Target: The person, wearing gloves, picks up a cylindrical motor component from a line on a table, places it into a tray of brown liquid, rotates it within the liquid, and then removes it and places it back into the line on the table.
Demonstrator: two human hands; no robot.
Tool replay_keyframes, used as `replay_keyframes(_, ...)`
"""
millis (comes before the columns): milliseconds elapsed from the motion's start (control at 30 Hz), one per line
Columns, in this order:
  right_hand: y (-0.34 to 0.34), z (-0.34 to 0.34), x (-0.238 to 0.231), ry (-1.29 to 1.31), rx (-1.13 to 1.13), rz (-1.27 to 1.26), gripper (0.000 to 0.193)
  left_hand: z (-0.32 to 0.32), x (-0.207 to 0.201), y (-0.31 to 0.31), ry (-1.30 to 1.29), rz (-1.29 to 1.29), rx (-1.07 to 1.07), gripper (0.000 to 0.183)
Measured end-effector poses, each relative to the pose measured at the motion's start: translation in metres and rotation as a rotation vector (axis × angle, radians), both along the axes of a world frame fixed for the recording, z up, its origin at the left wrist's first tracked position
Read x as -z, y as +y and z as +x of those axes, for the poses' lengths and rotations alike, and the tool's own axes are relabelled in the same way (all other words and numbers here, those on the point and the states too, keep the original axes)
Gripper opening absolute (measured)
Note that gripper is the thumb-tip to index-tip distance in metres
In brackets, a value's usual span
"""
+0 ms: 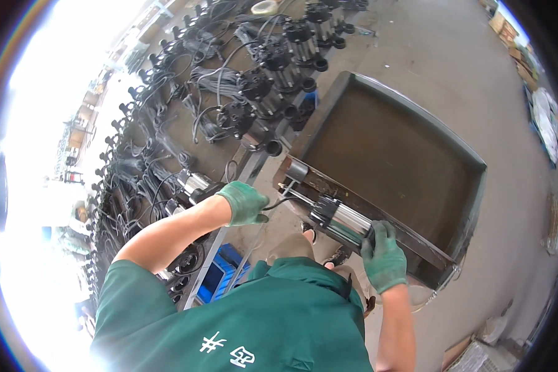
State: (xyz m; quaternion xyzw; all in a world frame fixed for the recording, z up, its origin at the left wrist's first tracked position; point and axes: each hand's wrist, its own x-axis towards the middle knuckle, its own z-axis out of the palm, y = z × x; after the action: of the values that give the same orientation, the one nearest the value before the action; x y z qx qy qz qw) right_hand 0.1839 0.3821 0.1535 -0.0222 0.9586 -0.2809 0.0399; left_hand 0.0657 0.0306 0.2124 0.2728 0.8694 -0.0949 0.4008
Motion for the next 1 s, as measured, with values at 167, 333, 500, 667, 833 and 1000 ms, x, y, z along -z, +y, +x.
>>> replay_keyframes(167, 0.007, -0.038, 0.012, -0.136, -0.076, 0.061, 0.017, -0.015, -0.039, -0.012, 0.13, 0.493, -0.169, 0.029)
replay_keyframes(333, 0.051, -0.052, -0.023, -0.296, 0.137, -0.191, 0.01, -0.071, -0.054, -0.062, 0.14, 0.835, -0.676, 0.028)
replay_keyframes(500, 0.089, -0.07, -0.069, -0.166, 0.231, 0.012, 0.007, -0.089, -0.001, -0.064, 0.004, 0.857, -0.655, 0.021)
replay_keyframes(667, 0.106, -0.111, -0.042, -0.23, 0.268, 0.369, 0.015, -0.102, 0.1, 0.016, 0.214, 1.036, -0.461, 0.018)
replay_keyframes(833, 0.109, -0.146, 0.021, -0.396, 0.28, 0.491, 0.018, -0.132, 0.139, 0.074, 0.345, 0.989, -0.336, 0.016)
replay_keyframes(1000, 0.106, -0.162, 0.082, -0.379, 0.265, 0.5, 0.028, -0.135, 0.182, 0.079, 0.395, 0.75, -0.363, 0.027)
